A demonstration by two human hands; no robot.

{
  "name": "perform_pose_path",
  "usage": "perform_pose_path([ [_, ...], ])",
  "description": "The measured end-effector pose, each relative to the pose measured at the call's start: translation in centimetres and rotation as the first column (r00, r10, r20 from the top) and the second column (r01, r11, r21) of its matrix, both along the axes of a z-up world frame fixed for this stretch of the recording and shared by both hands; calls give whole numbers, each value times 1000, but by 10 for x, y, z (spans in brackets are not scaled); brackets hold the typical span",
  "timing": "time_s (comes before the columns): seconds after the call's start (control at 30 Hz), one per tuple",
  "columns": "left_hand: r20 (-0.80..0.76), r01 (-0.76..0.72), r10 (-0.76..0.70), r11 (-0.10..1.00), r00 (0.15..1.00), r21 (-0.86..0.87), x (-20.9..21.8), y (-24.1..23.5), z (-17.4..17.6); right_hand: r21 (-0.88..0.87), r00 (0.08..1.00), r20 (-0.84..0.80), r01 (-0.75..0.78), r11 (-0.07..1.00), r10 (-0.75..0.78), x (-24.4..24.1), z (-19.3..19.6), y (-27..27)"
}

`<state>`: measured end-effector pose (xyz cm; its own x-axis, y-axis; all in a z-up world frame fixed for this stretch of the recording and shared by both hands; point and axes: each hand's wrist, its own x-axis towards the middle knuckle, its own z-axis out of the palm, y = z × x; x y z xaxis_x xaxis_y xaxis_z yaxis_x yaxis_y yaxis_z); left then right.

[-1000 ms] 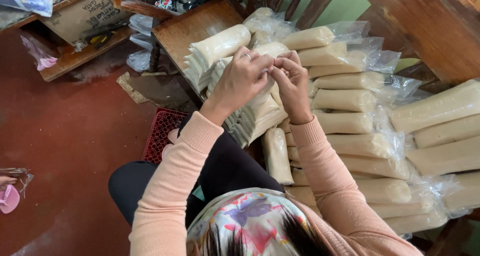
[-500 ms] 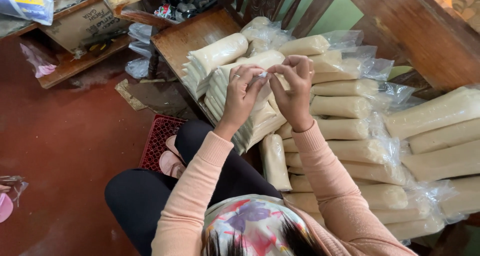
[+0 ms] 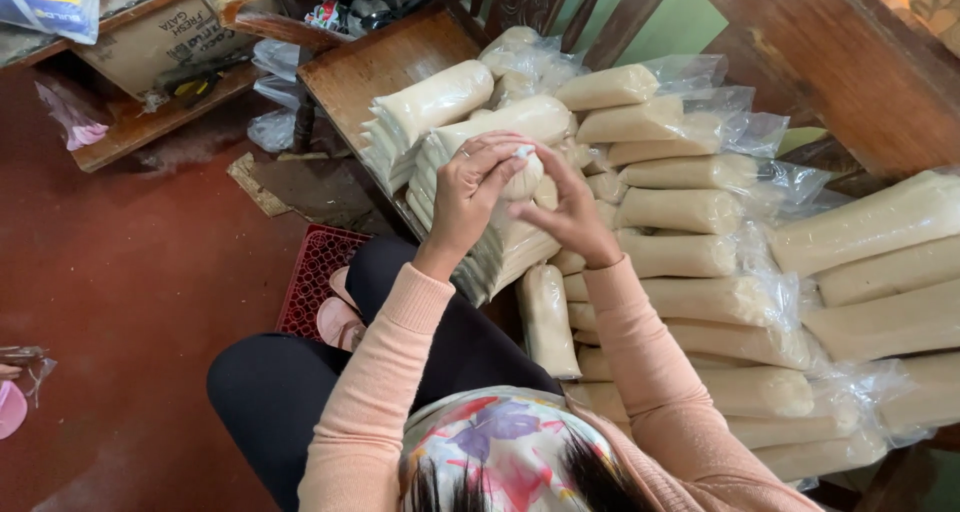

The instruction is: Manually sealing plastic bags filled with a white substance by twisting and tying the tops.

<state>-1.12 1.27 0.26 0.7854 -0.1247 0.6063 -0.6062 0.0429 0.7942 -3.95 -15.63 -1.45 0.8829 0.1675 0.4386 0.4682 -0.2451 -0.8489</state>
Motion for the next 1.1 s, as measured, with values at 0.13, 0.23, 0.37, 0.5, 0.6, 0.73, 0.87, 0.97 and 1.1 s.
perform_pose_path([
  [0.13,77,65,-66,998,995,14,-10,-1,23,3,998,3,69,998,-69,0,-29,6],
  [0.23,139,29,-35,999,990,41,-14,1,33,-49,988,49,148,988,-146,-8,-26,12],
  [0.37,165,45,-51,998,985,39,-24,6,44,-44,986,37,163,986,-162,-26,-35,16],
  [0.5,203,33,-41,998,978,46,-43,5,59,-14,984,25,176,984,-176,-46,-54,13],
  [0.6,229,27,-37,999,973,44,-54,5,62,-2,986,10,168,986,-168,-61,-68,14],
  [0.73,223,7,-22,998,975,65,-63,1,55,47,990,-38,137,989,-135,-82,-70,17],
  [0.87,48,88,-89,996,995,7,-73,-5,48,367,978,-188,-16,930,91,-95,-94,-1],
  [0.97,-127,179,-184,983,975,-50,-83,-14,51,453,899,-402,29,891,176,-118,-147,-32],
  [1.1,-328,372,-405,914,853,-161,-92,-31,36,316,931,-364,144,938,-20,-126,-92,-54],
])
